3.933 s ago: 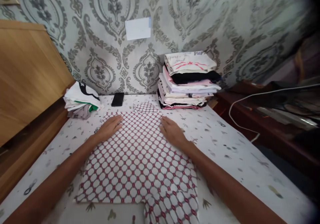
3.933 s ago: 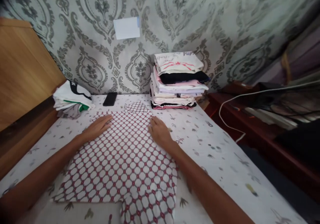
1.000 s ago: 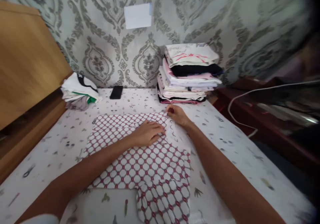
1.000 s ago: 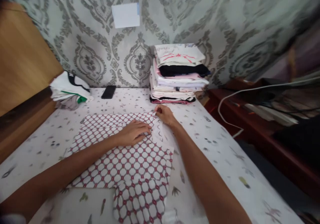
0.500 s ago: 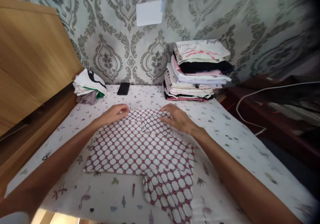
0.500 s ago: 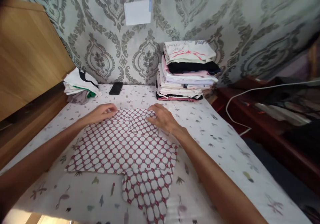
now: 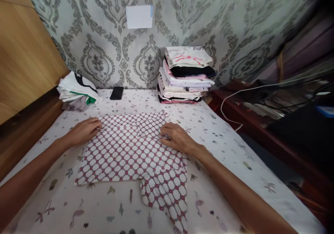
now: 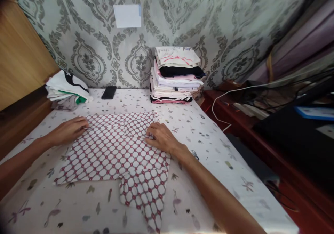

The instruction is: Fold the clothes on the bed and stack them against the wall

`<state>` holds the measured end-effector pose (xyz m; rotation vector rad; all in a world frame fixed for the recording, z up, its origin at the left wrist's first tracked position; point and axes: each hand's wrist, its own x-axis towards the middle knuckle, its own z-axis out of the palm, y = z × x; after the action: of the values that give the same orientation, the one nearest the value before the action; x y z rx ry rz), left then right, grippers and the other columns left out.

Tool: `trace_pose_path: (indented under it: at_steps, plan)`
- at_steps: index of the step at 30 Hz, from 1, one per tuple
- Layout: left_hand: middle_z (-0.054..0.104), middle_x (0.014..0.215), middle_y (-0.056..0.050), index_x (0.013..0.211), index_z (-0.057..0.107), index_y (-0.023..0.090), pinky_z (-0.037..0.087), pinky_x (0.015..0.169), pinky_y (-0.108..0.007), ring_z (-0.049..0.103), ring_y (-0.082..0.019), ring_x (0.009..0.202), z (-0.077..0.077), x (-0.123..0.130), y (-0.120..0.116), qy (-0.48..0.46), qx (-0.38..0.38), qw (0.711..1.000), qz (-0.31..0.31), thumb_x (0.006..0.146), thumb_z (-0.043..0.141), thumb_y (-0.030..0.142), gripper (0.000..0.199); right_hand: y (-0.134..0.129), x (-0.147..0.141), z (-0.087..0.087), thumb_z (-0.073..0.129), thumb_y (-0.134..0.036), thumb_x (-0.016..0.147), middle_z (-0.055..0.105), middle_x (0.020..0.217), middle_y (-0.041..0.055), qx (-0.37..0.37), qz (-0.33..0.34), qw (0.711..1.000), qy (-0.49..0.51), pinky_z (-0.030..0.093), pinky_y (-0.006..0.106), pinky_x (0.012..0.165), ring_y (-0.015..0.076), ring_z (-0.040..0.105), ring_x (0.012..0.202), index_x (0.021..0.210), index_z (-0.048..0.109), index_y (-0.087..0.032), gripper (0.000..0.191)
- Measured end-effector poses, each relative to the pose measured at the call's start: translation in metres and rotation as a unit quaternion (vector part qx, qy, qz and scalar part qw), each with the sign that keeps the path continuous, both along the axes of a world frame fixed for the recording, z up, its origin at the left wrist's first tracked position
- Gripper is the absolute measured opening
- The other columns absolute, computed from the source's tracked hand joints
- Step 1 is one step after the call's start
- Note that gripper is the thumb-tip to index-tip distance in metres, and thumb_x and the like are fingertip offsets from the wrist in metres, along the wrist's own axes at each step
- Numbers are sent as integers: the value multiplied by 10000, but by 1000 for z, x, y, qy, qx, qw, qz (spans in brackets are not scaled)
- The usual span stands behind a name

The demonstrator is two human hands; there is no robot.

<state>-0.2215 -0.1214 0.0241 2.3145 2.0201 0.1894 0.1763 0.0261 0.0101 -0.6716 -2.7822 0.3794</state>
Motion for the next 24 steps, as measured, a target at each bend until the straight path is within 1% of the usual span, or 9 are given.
trace_pose_path:
  at_steps: [3,5,8,10,12,14,17,21,24]
  plan:
    - [670,954,-70,883,615,222,473,883,-380,601,-251,948,8,8,10,-3,16,1000,-5,935,386,422,309,8,-11,4,470,-421,987,696,924,82,-16,-24,999,40,490,388,864,245,637,918,836,683,-207,337]
    - [690,1095,-97,1045,638,203,457,970,-408,598,-265,1071,6,22,24,-36,55,998,22,965,331,466,412,18,-30,0,392,-425,1014,702,1107,119,-8,-56,996,66,479,400,957,271,625,1092,1009,701,-194,386]
    - [589,1394,-153,1331,549,143,384,1104,-431,516,-272,1298,-11,55,53,-76,68,993,61,989,246,475,565,37,-70,-16,367,-403,1011,495,1491,180,7,-91,994,52,355,452,1148,310,408,1416,1348,564,-124,479]
    - [449,1541,-177,1452,444,104,308,1170,-436,390,-279,1434,-27,77,70,-71,27,996,54,987,235,500,646,48,-90,-32,380,-420,1003,385,1573,198,6,-103,995,14,274,479,1202,318,300,1486,1444,463,-95,554]
    - [327,1615,-180,1518,355,91,228,1209,-457,268,-287,1507,-41,89,79,-48,-18,998,41,979,242,553,718,57,-97,-47,379,-480,1000,358,1585,213,4,-132,991,-21,229,512,1214,335,265,1501,1476,417,-89,618]
    - [240,1649,-170,1554,297,107,159,1223,-497,182,-303,1535,-48,89,76,-20,-47,997,53,965,250,615,779,64,-92,-59,357,-562,992,343,1590,223,4,-165,985,-39,207,537,1212,352,245,1506,1487,403,-90,686]
    - [180,1660,-180,1576,259,123,116,1207,-577,119,-353,1542,-50,70,58,20,-62,991,117,944,250,682,844,71,-76,-68,336,-636,975,314,1604,220,3,-183,982,-39,192,544,1212,357,213,1515,1500,399,-109,747]
    - [178,1650,-222,1575,255,119,169,1151,-663,122,-402,1531,-47,43,36,48,-55,983,167,945,212,687,850,74,-70,-70,359,-674,954,345,1599,181,-7,-176,984,-14,195,556,1206,365,230,1507,1493,427,-170,741]
    - [189,1652,-216,1567,271,127,185,1150,-648,133,-384,1533,-48,37,30,40,-48,981,183,946,213,678,832,69,-72,-65,390,-619,966,367,1581,196,-7,-169,985,12,210,565,1198,381,260,1490,1483,439,-142,706]
